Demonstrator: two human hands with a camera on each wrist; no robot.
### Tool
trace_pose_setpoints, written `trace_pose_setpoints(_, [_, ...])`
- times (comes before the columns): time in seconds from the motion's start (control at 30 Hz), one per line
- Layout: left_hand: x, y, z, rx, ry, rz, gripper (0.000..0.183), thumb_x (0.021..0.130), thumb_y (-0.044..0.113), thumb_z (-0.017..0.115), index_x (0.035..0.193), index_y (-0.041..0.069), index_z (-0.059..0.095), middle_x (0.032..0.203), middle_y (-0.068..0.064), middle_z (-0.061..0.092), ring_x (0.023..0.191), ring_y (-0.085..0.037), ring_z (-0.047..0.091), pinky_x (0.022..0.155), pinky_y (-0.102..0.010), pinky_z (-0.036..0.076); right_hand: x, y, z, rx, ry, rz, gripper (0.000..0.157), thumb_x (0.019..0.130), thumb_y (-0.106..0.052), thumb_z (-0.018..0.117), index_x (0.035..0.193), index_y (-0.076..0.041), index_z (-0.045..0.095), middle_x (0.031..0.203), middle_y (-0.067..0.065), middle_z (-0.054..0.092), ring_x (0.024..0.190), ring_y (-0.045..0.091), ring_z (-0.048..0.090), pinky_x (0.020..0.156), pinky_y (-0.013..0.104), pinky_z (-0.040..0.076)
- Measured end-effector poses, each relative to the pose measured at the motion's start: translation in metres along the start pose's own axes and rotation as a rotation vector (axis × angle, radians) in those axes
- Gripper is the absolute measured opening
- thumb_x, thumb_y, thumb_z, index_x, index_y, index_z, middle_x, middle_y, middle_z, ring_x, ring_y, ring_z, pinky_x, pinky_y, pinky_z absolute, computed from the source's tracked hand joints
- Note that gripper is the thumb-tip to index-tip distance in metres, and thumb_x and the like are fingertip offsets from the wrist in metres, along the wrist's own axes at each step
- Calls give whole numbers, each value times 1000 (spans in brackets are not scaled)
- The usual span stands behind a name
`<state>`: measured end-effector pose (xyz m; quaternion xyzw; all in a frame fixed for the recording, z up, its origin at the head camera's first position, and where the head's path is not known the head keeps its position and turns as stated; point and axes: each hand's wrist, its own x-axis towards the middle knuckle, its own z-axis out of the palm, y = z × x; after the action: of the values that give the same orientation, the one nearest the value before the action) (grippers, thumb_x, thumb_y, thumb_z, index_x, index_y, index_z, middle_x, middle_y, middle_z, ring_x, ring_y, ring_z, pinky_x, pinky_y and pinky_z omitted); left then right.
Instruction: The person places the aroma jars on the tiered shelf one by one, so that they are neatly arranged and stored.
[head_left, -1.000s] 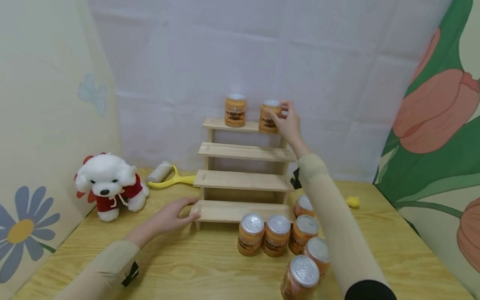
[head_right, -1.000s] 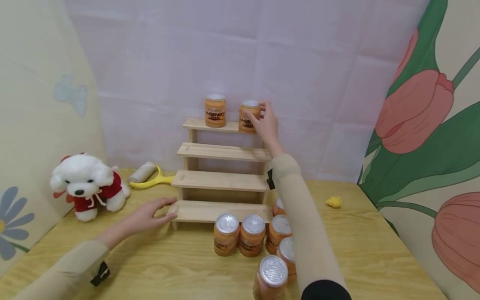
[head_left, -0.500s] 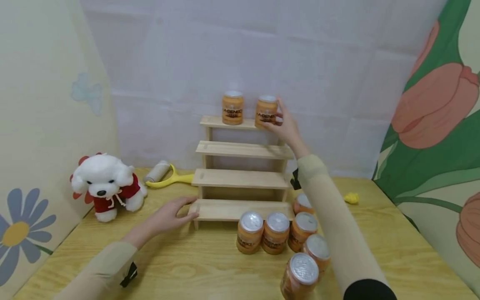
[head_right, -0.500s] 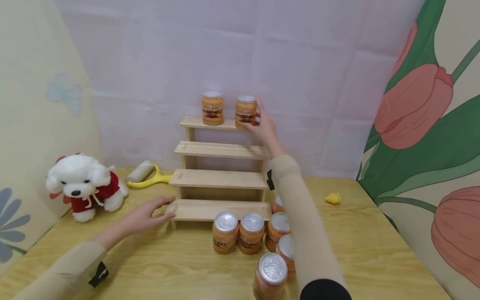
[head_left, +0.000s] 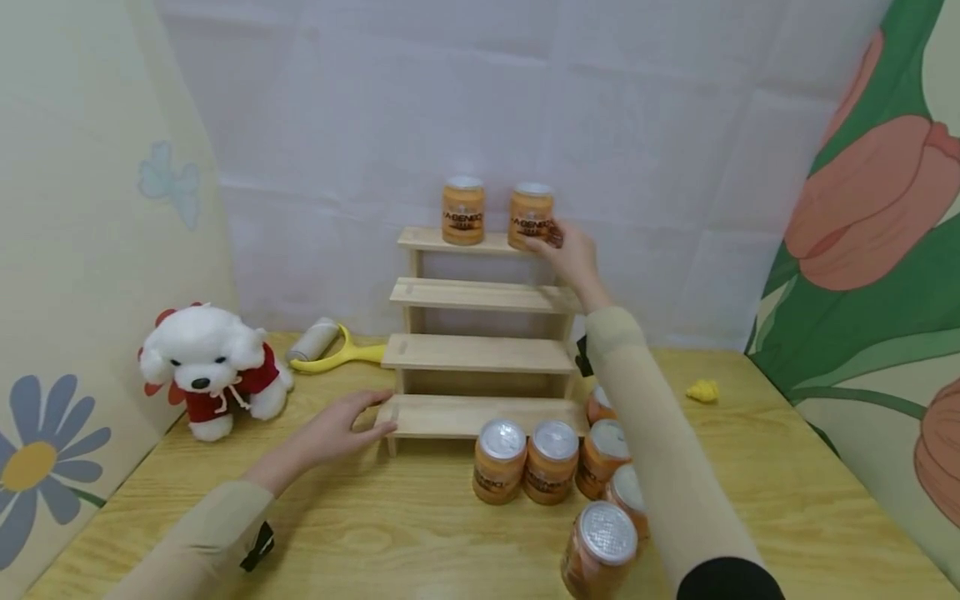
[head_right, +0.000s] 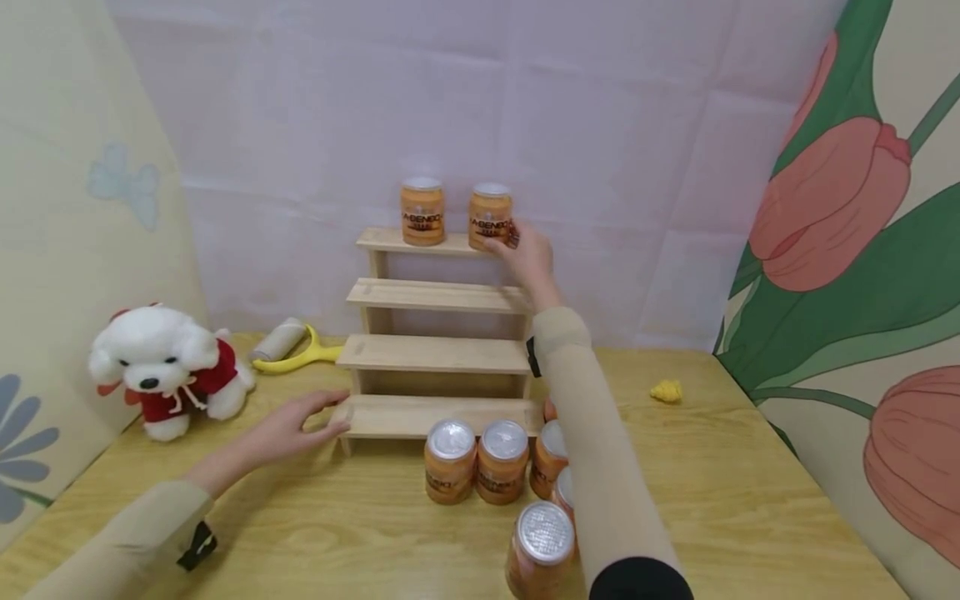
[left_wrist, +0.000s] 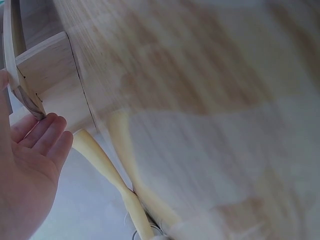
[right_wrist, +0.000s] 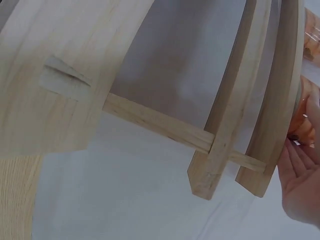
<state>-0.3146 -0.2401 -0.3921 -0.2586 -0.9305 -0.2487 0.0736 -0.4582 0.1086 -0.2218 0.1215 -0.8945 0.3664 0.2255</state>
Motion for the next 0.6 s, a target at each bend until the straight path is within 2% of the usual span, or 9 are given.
trace_pose_setpoints(0.07, [-1,0,-1,-5,-2,-2,60,91,39,60,132,-3,50,131,-22,54,120,-40,51,98,-53,43,0,-1,0,-45,-2,0,65,87,-41,65,138,-7,46,132,13,56,118,26,56,103,35,43])
trace_pose_setpoints(0.17, [-2,0,-2,-9,-2,-1,59,91,38,61,132,-3,50,131,-22,54,119,-40,52,97,-53,44,-1,-4,1,-54,-3,11,65,87,-41,64,138,-6,46,131,13,57,116,25,58,103,35,43])
trace_pose_setpoints(0.4, [-1,-1,-2,-12,-1,13,60,91,38,60,132,-4,49,131,-23,54,118,-40,52,97,-53,44,0,-3,7,-87,13,56,49,88,-34,65,123,-2,57,120,13,63,108,23,61,95,33,49])
trace_pose_setpoints(0.6, [-1,-1,0,-23,-16,2,61,91,39,59,133,-4,49,132,-22,53,120,-40,50,98,-54,43,2,-1,11,-61,22,101,70,85,-39,68,140,-5,42,124,13,61,110,23,61,96,33,48])
